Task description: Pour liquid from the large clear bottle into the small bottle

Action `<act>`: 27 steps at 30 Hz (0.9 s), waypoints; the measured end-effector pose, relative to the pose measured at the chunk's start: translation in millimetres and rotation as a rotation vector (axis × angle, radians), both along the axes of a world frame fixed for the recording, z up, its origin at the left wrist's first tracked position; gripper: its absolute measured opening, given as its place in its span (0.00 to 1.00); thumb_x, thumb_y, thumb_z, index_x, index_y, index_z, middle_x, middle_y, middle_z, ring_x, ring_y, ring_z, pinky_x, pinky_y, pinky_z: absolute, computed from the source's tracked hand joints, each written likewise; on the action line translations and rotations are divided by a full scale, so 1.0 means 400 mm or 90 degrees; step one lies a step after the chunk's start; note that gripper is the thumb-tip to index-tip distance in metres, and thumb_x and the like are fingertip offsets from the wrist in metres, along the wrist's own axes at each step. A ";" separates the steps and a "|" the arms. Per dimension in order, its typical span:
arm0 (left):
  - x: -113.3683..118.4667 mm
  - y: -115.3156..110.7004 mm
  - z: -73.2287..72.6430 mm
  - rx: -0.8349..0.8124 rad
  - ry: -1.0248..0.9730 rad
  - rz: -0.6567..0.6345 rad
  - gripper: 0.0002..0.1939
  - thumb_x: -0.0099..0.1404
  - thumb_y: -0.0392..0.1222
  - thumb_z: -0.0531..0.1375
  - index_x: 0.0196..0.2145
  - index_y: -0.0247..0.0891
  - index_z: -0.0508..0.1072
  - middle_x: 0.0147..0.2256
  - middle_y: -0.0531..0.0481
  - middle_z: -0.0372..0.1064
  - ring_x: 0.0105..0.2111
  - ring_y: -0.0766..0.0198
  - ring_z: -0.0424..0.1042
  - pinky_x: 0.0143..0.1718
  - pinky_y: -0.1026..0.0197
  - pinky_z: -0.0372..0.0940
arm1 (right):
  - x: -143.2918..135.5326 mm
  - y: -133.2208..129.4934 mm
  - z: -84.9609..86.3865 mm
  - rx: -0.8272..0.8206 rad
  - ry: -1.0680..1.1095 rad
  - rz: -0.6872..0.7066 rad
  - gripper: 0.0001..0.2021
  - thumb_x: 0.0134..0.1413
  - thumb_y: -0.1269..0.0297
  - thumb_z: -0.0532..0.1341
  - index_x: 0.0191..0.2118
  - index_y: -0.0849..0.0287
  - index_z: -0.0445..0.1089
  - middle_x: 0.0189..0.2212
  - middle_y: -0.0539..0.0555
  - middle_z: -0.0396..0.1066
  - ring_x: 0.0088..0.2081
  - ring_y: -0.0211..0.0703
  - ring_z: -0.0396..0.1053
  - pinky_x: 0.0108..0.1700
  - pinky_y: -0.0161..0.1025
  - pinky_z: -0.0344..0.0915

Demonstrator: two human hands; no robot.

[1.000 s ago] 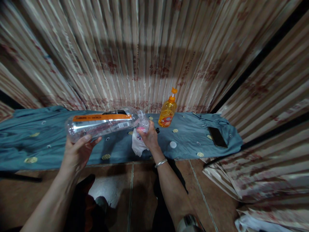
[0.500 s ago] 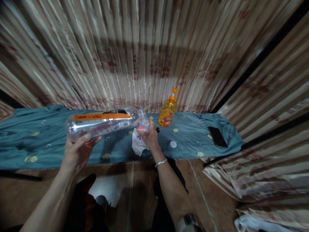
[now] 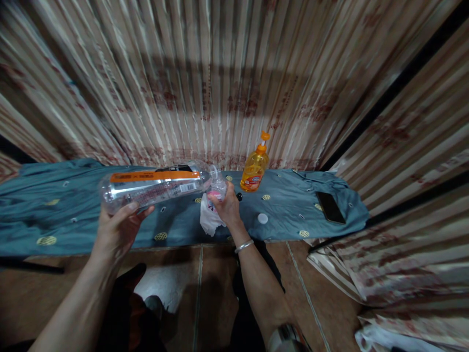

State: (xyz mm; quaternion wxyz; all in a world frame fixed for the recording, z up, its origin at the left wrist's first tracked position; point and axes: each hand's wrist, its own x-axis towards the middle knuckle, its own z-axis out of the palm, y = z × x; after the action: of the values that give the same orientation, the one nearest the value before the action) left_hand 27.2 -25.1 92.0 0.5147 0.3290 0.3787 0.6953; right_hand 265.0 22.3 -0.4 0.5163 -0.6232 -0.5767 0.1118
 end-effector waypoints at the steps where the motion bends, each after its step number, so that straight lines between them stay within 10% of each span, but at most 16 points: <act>1: 0.000 0.000 0.000 -0.001 -0.001 0.001 0.34 0.37 0.35 0.75 0.42 0.44 0.69 0.40 0.54 0.72 0.38 0.63 0.72 0.34 0.61 0.74 | 0.000 0.000 0.000 0.000 0.001 0.001 0.32 0.49 0.56 0.69 0.57 0.61 0.60 0.48 0.62 0.74 0.48 0.56 0.75 0.49 0.48 0.71; 27: -0.005 0.003 -0.005 -0.006 0.007 -0.009 0.31 0.38 0.35 0.75 0.41 0.42 0.70 0.41 0.51 0.73 0.37 0.62 0.73 0.33 0.60 0.75 | 0.004 -0.001 0.003 -0.019 0.006 0.023 0.32 0.50 0.54 0.68 0.57 0.61 0.59 0.50 0.63 0.73 0.49 0.57 0.74 0.50 0.49 0.71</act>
State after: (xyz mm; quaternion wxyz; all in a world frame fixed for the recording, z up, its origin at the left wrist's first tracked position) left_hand 25.3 -24.0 90.1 0.5189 0.3332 0.3824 0.6881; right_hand 266.7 22.1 1.0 0.5077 -0.6197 -0.5835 0.1327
